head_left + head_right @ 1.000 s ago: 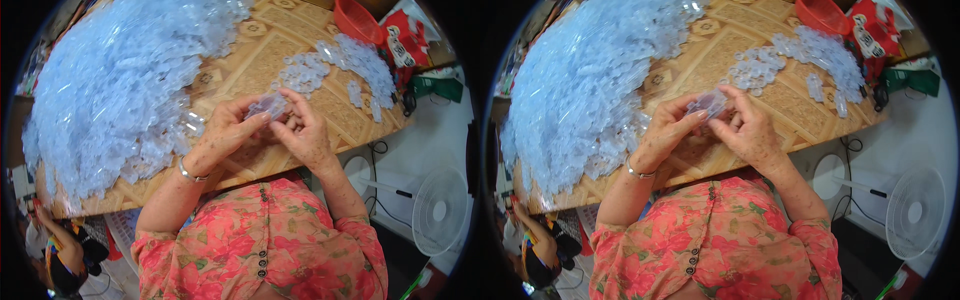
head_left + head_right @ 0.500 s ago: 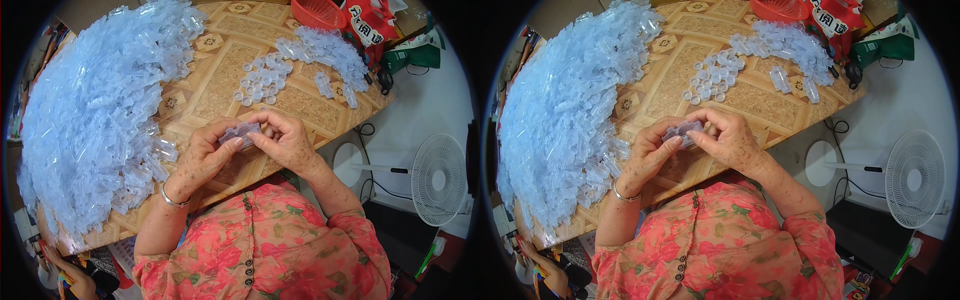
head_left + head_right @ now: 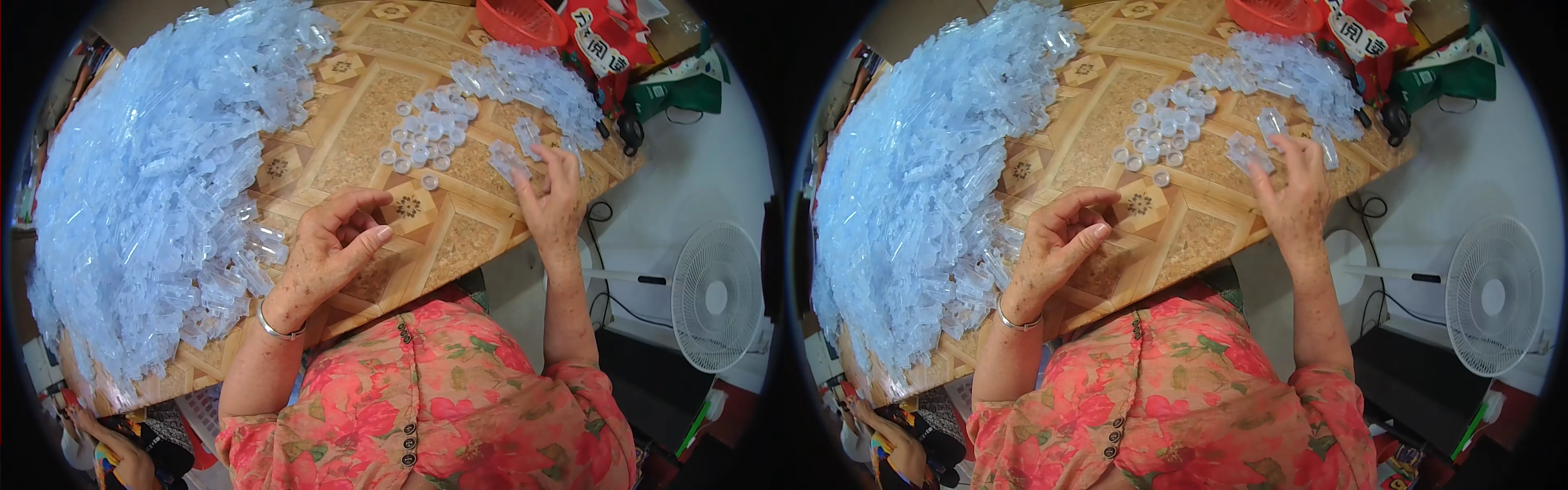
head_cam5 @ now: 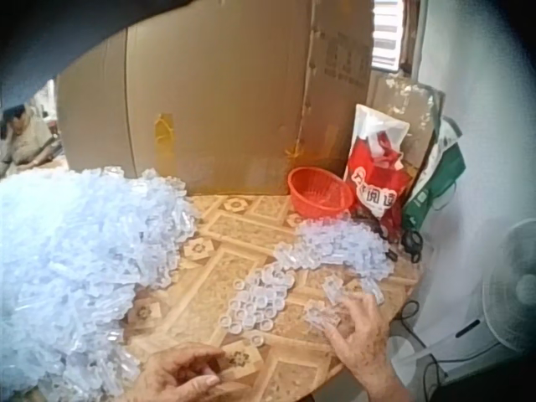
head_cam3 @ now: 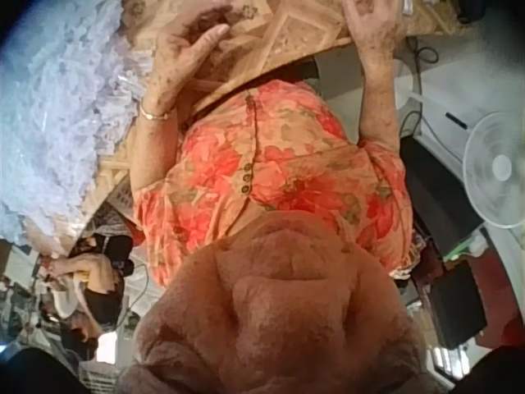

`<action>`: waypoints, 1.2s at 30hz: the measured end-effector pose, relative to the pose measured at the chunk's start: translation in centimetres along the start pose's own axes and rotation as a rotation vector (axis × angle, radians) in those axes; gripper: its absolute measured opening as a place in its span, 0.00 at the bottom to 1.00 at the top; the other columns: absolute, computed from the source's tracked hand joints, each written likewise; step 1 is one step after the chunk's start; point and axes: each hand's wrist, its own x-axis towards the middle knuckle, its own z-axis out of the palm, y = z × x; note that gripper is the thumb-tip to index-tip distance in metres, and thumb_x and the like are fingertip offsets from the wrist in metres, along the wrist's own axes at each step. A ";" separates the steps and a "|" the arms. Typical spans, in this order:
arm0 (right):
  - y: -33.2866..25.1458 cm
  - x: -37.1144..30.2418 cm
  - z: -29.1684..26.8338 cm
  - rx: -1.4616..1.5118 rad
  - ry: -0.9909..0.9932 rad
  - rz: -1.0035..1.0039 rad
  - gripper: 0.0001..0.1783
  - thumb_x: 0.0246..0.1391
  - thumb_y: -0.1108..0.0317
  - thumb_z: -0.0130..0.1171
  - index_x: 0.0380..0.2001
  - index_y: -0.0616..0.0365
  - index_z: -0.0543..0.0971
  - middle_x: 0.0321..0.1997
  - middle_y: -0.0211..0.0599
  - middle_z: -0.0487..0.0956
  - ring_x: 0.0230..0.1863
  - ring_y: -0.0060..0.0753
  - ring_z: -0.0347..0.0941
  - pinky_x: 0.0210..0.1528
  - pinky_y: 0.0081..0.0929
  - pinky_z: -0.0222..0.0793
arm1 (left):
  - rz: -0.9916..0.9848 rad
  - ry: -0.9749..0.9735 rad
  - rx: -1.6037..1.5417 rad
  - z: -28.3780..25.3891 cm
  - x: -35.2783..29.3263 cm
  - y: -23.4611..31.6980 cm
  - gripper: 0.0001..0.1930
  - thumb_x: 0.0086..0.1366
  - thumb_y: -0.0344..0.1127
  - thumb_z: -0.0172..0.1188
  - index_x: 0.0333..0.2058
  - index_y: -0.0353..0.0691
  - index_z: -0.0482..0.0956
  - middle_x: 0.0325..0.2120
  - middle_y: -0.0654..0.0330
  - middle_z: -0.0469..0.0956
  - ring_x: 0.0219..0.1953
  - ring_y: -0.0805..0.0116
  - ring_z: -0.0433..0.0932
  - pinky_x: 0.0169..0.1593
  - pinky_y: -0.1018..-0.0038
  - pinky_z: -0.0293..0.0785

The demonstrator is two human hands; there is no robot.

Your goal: The person sits at a wooden table and repeatedly picks up small, translucent plastic components. They insert a smaller circular piece into a larger cylindrical housing, then place the assembled unit onto a growing pile on the table. The process is repetitive and involves handling the parts by hand without tools.

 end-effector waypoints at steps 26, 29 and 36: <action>2.2 11.5 6.9 -0.154 -0.117 -0.442 0.20 0.50 0.79 0.55 0.46 0.56 0.83 0.52 0.37 0.80 0.51 0.48 0.72 0.57 0.40 0.68 | 0.085 0.091 0.148 -0.1 0.3 0.3 0.15 0.66 0.32 0.65 0.50 0.33 0.81 0.33 0.66 0.80 0.28 0.84 0.73 0.32 0.83 0.72; 2.2 12.5 7.0 -0.186 -0.131 -0.441 0.20 0.50 0.78 0.54 0.47 0.56 0.82 0.51 0.38 0.80 0.51 0.48 0.72 0.57 0.41 0.68 | 0.110 0.121 0.153 0.0 0.3 0.0 0.15 0.66 0.33 0.65 0.49 0.33 0.81 0.33 0.66 0.80 0.28 0.83 0.73 0.33 0.81 0.72; -6.6 16.5 9.6 0.060 -0.172 -0.556 0.20 0.52 0.71 0.56 0.50 0.57 0.80 0.50 0.43 0.80 0.54 0.49 0.73 0.58 0.42 0.68 | 0.106 0.133 0.096 0.5 0.3 -0.6 0.14 0.65 0.32 0.65 0.48 0.33 0.82 0.29 0.66 0.78 0.27 0.83 0.72 0.31 0.82 0.71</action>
